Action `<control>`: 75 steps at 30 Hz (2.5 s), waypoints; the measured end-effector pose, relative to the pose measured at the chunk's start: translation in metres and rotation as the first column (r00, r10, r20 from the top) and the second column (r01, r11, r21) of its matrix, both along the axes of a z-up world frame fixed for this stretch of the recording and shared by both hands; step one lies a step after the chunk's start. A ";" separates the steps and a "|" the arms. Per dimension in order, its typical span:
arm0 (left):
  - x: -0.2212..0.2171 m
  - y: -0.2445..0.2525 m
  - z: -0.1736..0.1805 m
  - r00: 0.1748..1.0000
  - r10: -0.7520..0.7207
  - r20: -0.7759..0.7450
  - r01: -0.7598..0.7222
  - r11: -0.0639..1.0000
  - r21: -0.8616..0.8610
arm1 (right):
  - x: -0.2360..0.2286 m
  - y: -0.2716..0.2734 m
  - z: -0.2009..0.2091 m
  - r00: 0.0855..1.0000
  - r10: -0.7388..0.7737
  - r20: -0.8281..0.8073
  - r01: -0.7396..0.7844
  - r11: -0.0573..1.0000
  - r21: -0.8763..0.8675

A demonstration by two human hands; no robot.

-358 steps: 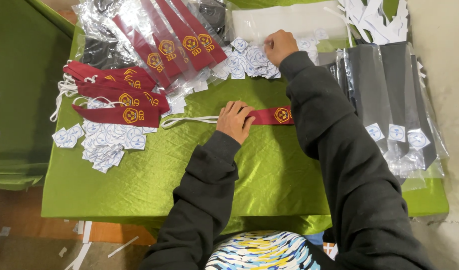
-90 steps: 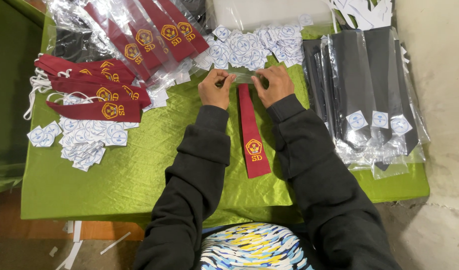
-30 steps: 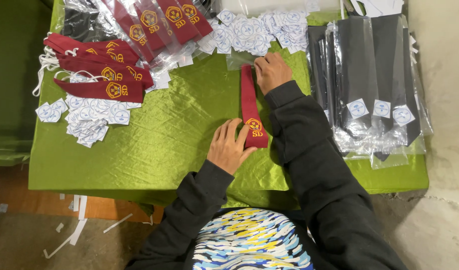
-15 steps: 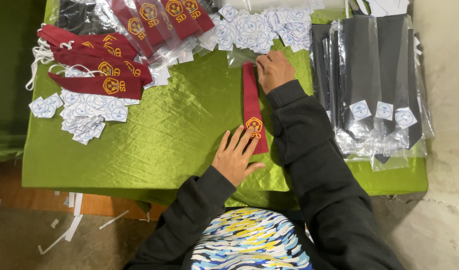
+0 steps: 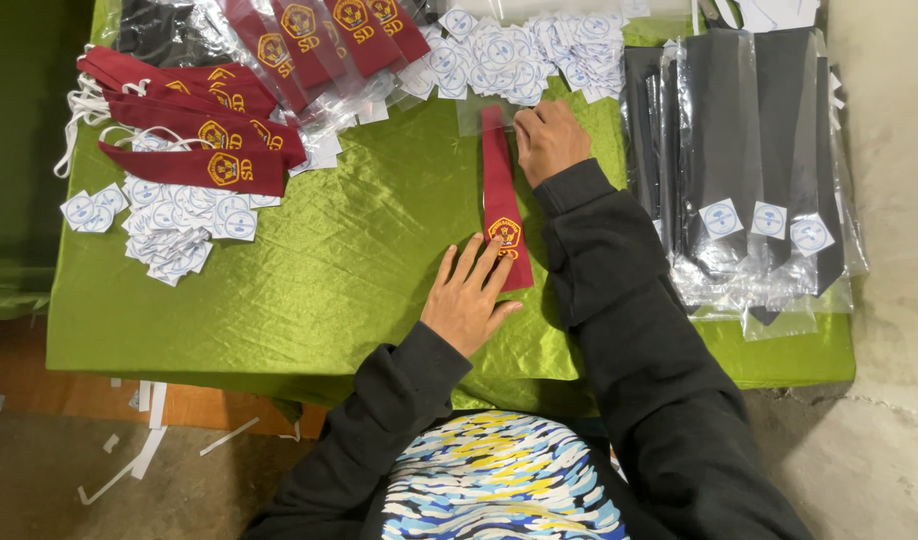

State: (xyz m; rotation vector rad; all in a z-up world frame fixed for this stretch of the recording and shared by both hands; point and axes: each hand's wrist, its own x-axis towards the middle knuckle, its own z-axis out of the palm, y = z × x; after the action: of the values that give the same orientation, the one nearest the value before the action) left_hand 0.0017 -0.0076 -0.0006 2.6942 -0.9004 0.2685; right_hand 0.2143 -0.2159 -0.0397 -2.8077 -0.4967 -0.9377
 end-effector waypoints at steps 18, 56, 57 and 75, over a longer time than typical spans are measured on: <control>0.000 0.003 -0.006 0.950 0.022 0.311 0.016 0.993 -0.118 | -0.023 0.010 0.024 0.993 0.083 0.087 -0.081 0.996 -0.030; 0.070 0.005 0.014 0.869 0.156 0.469 -0.130 0.988 -0.087 | -0.160 0.003 0.039 0.983 0.181 0.019 -0.181 0.983 -0.024; 0.072 0.005 0.012 0.867 0.163 0.471 -0.137 0.987 -0.089 | -0.160 0.004 0.040 0.981 0.191 0.020 -0.190 0.982 -0.016; 0.052 0.012 0.018 0.874 0.170 0.456 -0.145 0.985 -0.090 | -0.155 0.008 0.026 0.963 0.267 -0.043 -0.267 0.964 0.004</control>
State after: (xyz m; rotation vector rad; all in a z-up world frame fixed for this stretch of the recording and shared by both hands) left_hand 0.0535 0.0043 0.0179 2.6996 -0.7710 0.9928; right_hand 0.0589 -0.2082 -0.0134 -2.6656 -0.8453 -0.8175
